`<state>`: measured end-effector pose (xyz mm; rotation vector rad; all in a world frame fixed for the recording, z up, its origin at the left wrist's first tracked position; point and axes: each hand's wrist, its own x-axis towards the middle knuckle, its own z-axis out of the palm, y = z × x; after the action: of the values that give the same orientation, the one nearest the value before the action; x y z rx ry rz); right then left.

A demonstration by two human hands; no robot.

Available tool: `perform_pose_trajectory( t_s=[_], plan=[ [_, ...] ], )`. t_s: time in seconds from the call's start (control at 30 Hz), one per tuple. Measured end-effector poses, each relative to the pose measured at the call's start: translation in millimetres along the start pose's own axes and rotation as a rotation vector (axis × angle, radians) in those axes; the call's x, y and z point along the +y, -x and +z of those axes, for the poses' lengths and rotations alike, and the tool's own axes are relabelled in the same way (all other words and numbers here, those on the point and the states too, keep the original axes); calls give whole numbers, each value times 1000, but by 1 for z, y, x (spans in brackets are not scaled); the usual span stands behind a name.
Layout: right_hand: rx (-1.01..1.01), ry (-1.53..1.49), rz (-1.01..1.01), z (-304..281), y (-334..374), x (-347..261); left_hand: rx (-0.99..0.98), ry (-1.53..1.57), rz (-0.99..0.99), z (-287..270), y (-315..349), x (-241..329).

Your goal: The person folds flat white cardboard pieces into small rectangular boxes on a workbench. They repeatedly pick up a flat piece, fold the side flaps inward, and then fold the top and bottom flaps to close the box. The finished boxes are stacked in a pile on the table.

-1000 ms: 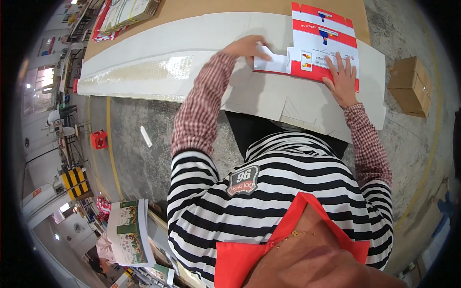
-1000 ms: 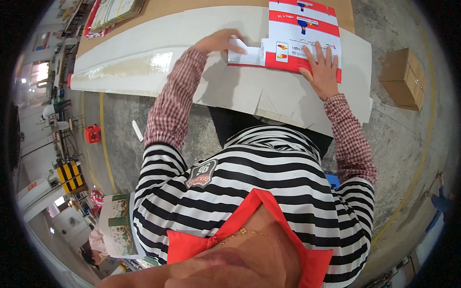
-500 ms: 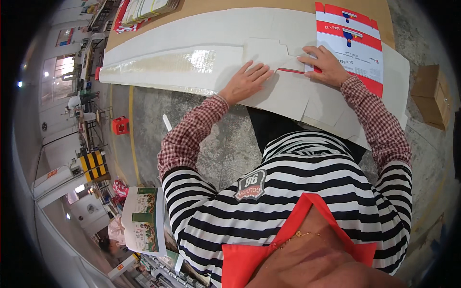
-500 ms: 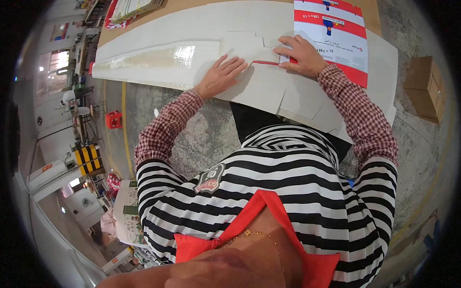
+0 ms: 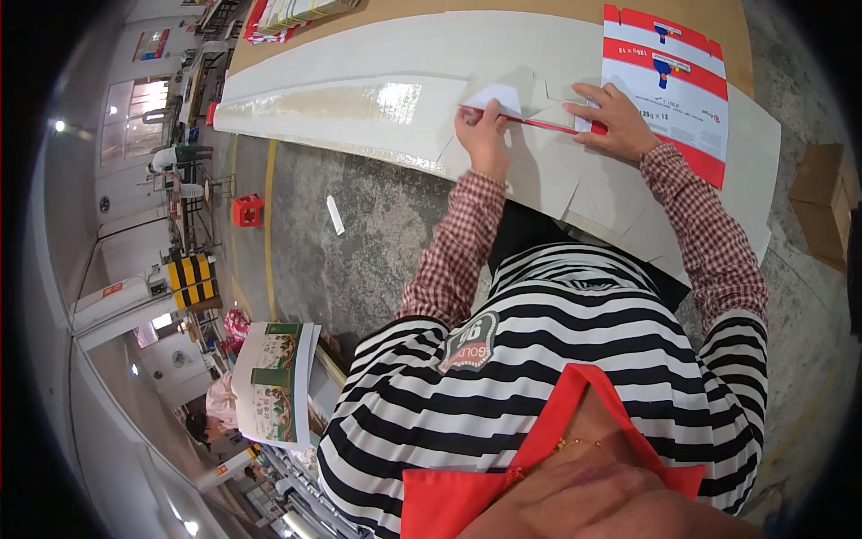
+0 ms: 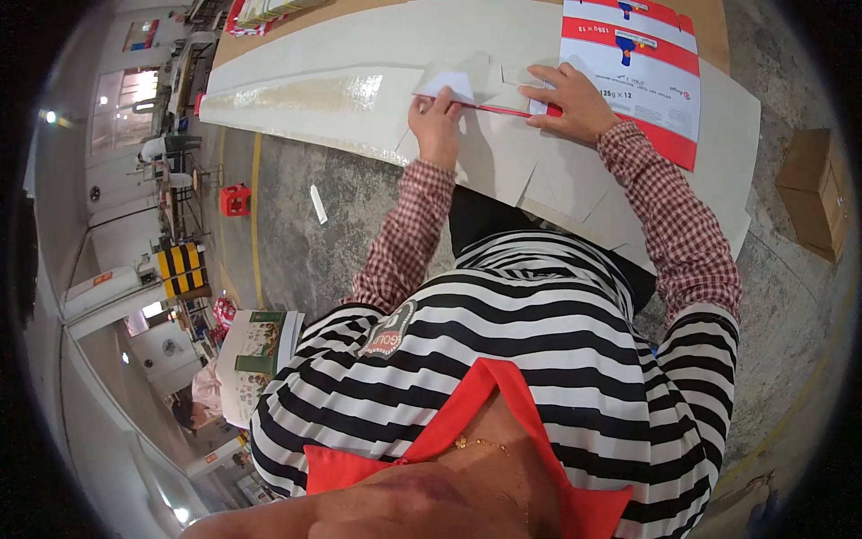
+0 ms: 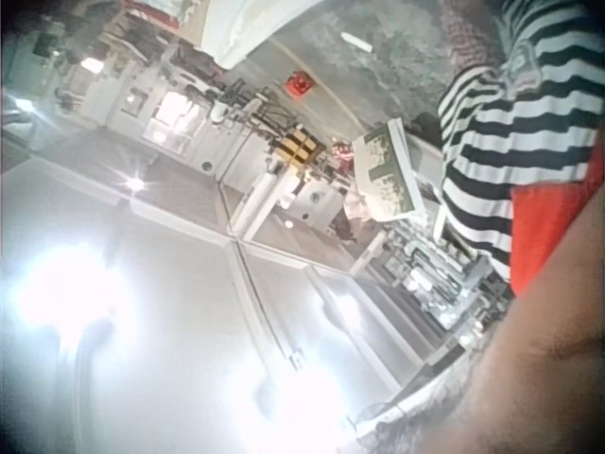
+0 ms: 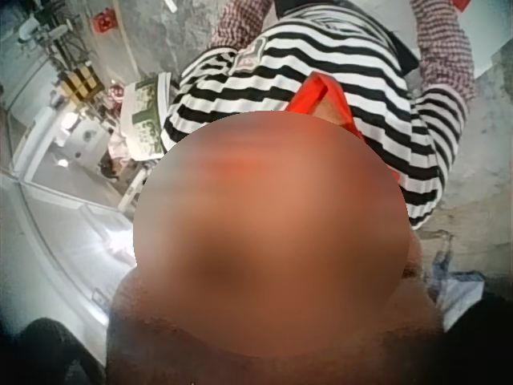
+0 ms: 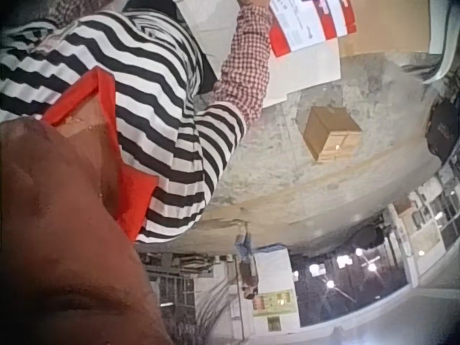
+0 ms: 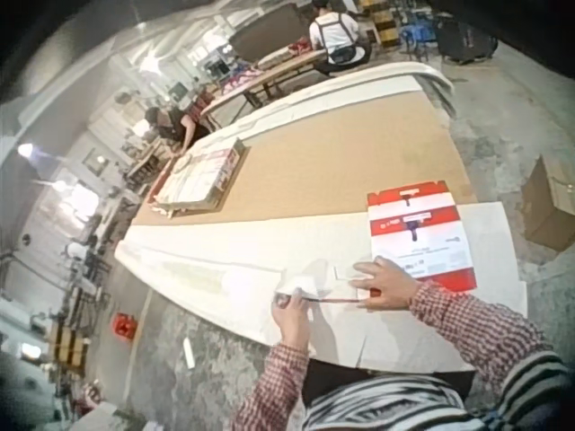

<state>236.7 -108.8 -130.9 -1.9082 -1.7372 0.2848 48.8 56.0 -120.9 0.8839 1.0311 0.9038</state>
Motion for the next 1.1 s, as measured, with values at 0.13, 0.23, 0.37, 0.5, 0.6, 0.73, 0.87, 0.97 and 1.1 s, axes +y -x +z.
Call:
perform_pose_trajectory(
  t_s=[0.13, 0.23, 0.37, 0.5, 0.6, 0.73, 0.87, 0.97, 1.1],
  plan=[
    [33, -17, -26, -1, 6, -1, -45, -123, 89, 7, -11, 1],
    [-1, -39, -25, -8, 7, -3, -508, -859, 802, 22, -5, -2],
    [-375, 176, 107, -37, 9, -14, -1117, -1074, 1132, 65, -3, -6],
    [138, 205, 184, -28, 58, -13, -1252, -1077, 1030, 60, -15, -10],
    [161, 197, 257, -32, 58, -13, -1248, -1077, 1049, 60, -18, -14],
    [178, 183, 273, -29, 60, -10, -1225, -1156, 1134, 59, -17, -22],
    [127, 226, 286, -23, 62, -8, -1193, -1297, 1173, 61, -15, -27],
    [73, 289, 304, -18, 62, -8, -1165, -1415, 1226, 62, -14, -30],
    [-7, 376, 272, -18, 60, -18, -1152, -1495, 1209, 63, -9, -32]
  ],
)
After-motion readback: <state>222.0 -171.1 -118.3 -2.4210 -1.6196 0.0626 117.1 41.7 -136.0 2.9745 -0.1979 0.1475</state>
